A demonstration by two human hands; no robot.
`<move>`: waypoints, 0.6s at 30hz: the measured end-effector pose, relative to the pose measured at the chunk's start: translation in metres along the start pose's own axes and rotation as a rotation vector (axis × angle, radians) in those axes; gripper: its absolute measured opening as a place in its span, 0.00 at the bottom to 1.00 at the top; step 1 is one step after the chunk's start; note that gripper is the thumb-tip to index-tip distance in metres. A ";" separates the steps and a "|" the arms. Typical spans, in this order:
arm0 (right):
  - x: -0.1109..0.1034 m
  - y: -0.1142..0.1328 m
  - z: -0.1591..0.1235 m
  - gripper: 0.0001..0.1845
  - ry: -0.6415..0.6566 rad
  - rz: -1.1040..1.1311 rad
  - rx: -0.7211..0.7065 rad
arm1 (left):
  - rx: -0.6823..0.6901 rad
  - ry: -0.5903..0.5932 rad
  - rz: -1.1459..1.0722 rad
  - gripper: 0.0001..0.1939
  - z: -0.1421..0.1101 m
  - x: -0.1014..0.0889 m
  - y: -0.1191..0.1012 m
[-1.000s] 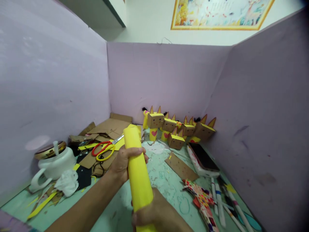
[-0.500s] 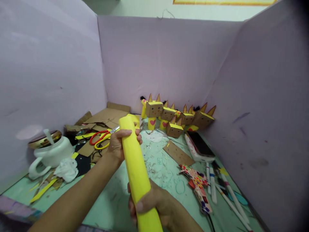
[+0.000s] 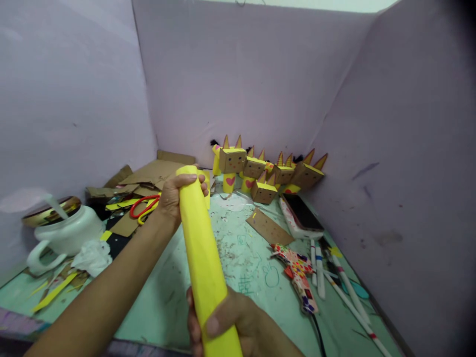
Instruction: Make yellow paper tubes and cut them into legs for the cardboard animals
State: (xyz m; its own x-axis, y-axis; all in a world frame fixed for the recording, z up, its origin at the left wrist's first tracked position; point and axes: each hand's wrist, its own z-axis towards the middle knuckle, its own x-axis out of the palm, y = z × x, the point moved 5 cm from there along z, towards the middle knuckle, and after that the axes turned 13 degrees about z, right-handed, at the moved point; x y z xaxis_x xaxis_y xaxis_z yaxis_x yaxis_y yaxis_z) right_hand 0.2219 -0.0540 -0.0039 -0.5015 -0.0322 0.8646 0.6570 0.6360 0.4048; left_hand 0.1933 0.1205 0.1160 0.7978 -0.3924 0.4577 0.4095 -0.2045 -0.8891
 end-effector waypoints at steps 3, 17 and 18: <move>-0.008 -0.011 0.002 0.27 0.110 0.097 0.021 | 0.040 0.051 -0.041 0.14 0.003 -0.001 0.001; 0.008 0.052 -0.001 0.14 -0.649 -0.714 -0.449 | -0.149 -0.184 0.304 0.18 -0.031 0.000 0.042; 0.009 0.051 -0.002 0.14 -0.727 -0.801 -0.453 | -0.136 -0.204 0.305 0.19 -0.029 -0.002 0.038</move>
State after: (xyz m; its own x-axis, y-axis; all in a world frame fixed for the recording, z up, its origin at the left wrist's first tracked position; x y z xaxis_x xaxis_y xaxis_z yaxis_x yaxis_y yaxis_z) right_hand 0.2522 -0.0234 0.0253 -0.9702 0.2423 0.0001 0.0741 0.2964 0.9522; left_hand 0.1949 0.0873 0.0812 0.9509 -0.2701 0.1509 0.0890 -0.2284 -0.9695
